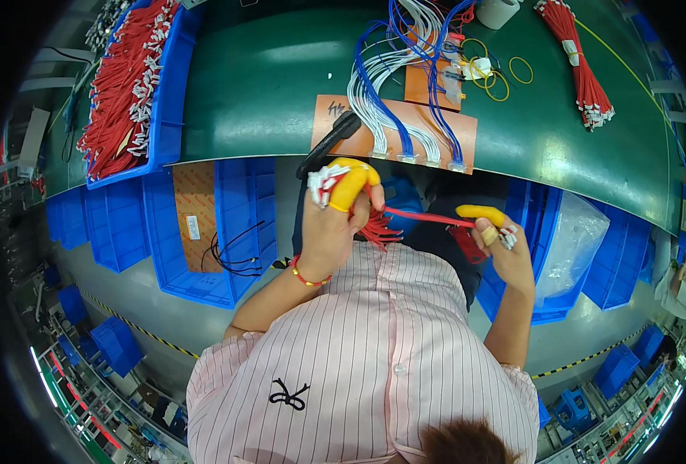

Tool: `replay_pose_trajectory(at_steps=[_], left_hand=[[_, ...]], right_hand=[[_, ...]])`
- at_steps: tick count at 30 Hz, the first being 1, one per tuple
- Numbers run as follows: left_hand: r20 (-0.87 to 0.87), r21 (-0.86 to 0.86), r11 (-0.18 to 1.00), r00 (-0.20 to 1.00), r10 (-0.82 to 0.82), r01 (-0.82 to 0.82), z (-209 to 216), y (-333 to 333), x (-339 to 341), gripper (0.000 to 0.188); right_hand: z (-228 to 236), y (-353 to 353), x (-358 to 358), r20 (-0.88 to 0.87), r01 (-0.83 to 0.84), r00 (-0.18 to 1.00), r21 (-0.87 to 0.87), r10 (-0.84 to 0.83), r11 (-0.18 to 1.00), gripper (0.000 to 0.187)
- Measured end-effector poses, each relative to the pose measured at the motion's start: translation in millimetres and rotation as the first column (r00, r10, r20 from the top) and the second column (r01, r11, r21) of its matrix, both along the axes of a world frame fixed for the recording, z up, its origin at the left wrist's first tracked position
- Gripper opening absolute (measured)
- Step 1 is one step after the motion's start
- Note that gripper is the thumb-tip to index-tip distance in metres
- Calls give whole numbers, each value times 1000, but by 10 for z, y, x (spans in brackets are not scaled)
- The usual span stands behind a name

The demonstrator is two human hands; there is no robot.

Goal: Assembling and testing electrical wire harnesses at a factory workbench.

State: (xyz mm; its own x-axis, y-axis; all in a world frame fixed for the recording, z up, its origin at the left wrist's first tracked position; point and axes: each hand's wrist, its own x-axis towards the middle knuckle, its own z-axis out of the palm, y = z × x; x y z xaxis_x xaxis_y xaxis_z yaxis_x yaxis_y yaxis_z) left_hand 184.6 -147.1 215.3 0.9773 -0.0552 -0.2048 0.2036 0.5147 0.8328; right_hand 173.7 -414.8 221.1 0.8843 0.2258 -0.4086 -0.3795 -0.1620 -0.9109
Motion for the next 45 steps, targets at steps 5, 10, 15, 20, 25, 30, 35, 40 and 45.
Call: replay_pose_trajectory(at_steps=[5,10,15,20,25,30,35,40,45], left_hand=[[-199,-29,996,977,73,-81,-163,-116,-11,12],[-206,4,992,971,124,-126,-176,-103,48,15],[-219,68,985,960,172,-161,-131,-106,62,13],[-202,69,986,966,165,-154,-115,-104,76,10],[-188,157,965,953,239,-211,-129,-170,81,12],[-163,-3,973,960,227,-231,-124,-187,77,12],[-207,-140,974,967,147,-178,-95,-146,79,17],[-221,-97,995,974,-45,24,-38,11,127,26],[-148,-81,995,986,-71,59,-132,82,73,31]], right_hand=[[-69,-8,20,-53,270,963,206,-265,941,24],[-213,41,36,-155,300,951,684,-269,665,23],[-217,224,40,-201,274,962,654,-186,706,27],[-166,439,117,-151,295,954,328,-259,898,24],[-53,586,207,-128,368,928,175,-350,913,25],[-54,624,233,-60,406,914,125,-402,905,24],[-52,633,243,-65,437,900,126,-432,891,25],[-90,647,259,-154,464,886,331,-438,822,18],[-6,768,273,-309,579,816,435,-489,690,17]])
